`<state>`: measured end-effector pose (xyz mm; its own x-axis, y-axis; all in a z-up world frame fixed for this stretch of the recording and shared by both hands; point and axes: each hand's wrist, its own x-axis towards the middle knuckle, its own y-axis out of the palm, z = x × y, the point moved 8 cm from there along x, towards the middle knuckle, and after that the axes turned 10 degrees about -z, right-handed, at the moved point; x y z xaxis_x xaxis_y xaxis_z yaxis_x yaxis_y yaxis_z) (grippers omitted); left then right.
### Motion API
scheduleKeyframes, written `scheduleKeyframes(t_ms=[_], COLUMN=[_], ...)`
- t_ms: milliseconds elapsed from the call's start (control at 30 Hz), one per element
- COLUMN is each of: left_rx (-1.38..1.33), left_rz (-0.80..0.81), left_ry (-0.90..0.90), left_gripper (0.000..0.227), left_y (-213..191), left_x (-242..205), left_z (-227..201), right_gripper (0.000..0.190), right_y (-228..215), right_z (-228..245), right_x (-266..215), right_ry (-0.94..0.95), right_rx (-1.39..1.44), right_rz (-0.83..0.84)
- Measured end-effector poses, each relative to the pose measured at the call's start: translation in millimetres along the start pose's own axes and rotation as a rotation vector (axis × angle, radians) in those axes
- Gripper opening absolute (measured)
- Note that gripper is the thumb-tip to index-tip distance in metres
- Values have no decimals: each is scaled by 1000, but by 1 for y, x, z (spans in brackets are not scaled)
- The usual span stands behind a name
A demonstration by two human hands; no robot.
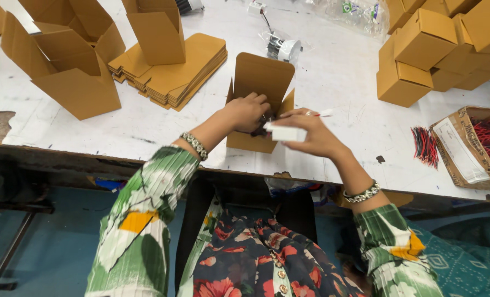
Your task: The person folds flat cardboard pieces into small boxes by hand, then places a packaged white cylindrical object with wires into each box and closes the flaps. The person repeats this process for several boxes on a white workbench.
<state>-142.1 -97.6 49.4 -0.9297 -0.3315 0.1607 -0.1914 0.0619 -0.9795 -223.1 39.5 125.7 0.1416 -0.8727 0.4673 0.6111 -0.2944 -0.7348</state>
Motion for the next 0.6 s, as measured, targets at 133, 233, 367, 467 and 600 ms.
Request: scheduleKeyframes(t_ms=[133, 233, 367, 467, 600], left_rx=[-200, 19, 260, 271, 281], left_rz=[116, 63, 59, 59, -27], left_ry=[-24, 86, 87, 10, 4], left_gripper=[99, 129, 107, 80, 75], left_y=[2, 4, 14, 23, 27], left_x=[-11, -15, -18, -18, -20], left_z=[-1, -14, -20, -17, -19], right_gripper=[46, 40, 41, 46, 34], right_y=[-49, -65, -37, 1, 54], right_z=[4, 10, 27, 20, -37], right_x=[13, 26, 55, 75, 93], right_ry=[2, 62, -49, -140, 65], right_rx=[-13, -102, -293, -470, -724], right_rz=[-334, -444, -411, -260, 142])
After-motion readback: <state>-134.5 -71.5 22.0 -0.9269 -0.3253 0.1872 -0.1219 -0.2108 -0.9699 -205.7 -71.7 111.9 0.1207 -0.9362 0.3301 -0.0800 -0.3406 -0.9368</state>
